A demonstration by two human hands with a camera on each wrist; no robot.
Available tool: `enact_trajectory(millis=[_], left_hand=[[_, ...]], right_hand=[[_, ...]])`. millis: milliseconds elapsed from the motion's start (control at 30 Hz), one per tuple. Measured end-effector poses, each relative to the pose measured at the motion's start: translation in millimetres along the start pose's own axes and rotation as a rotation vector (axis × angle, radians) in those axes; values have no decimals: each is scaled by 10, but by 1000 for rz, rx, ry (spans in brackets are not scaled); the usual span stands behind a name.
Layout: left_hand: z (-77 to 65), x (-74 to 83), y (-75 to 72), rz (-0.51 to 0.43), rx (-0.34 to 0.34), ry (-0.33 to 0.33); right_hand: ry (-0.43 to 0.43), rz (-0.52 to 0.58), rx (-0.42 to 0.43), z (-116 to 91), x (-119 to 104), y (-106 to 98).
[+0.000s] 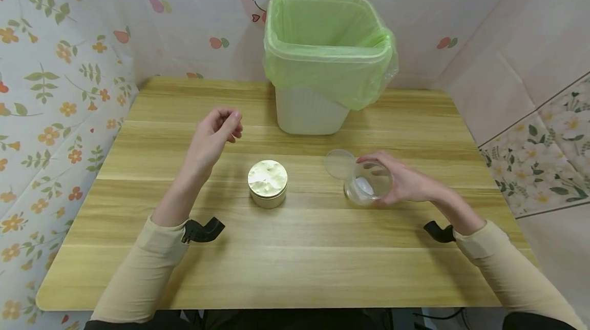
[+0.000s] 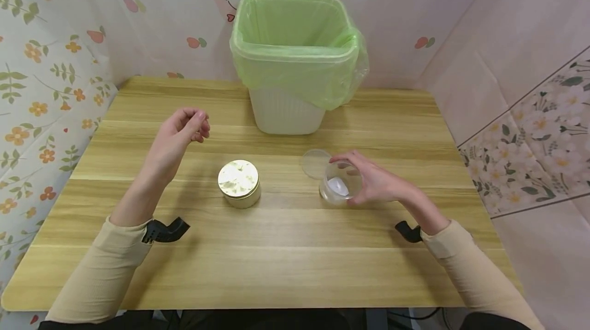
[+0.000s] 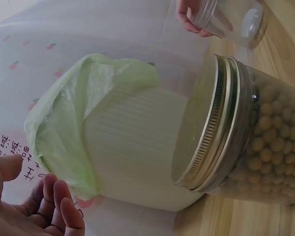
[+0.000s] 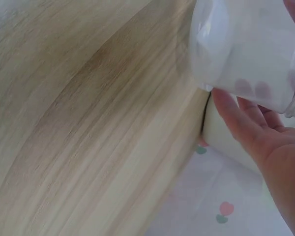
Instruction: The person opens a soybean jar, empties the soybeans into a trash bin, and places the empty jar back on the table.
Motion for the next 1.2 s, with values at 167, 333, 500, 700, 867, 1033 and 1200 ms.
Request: enact_trajectory(millis=[167, 333, 500, 700, 867, 1033, 1200], left_hand=[[-30, -56, -39, 12, -6, -12], [-47, -118, -70, 37, -15, -38], [-59, -165, -92, 48, -24, -41], [-69, -210, -114, 45, -29, -45], [-67, -258, -124, 46, -29, -50], [-75, -316, -125, 54, -39, -69], [-81, -370, -101, 70, -64, -81]], right_hand=[[12, -37, -6, -12, 15, -3], [51, -77, -7, -26, 39, -2], [115, -151, -14, -6, -78, -48], [158, -231, 46, 137, -381, -76], [161, -269, 135, 315, -598, 26], [89, -308, 201, 491, -756, 214], [58, -263, 204, 696, -815, 461]])
Point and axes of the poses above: each hand's wrist, its own z-axis towards the middle knuckle, its own y-axis out of the palm, x = y × z, the point moved 5 cm from there along z, towards the middle knuckle, and after that the axes turned 6 degrees about -y, right-handed, at the moved point
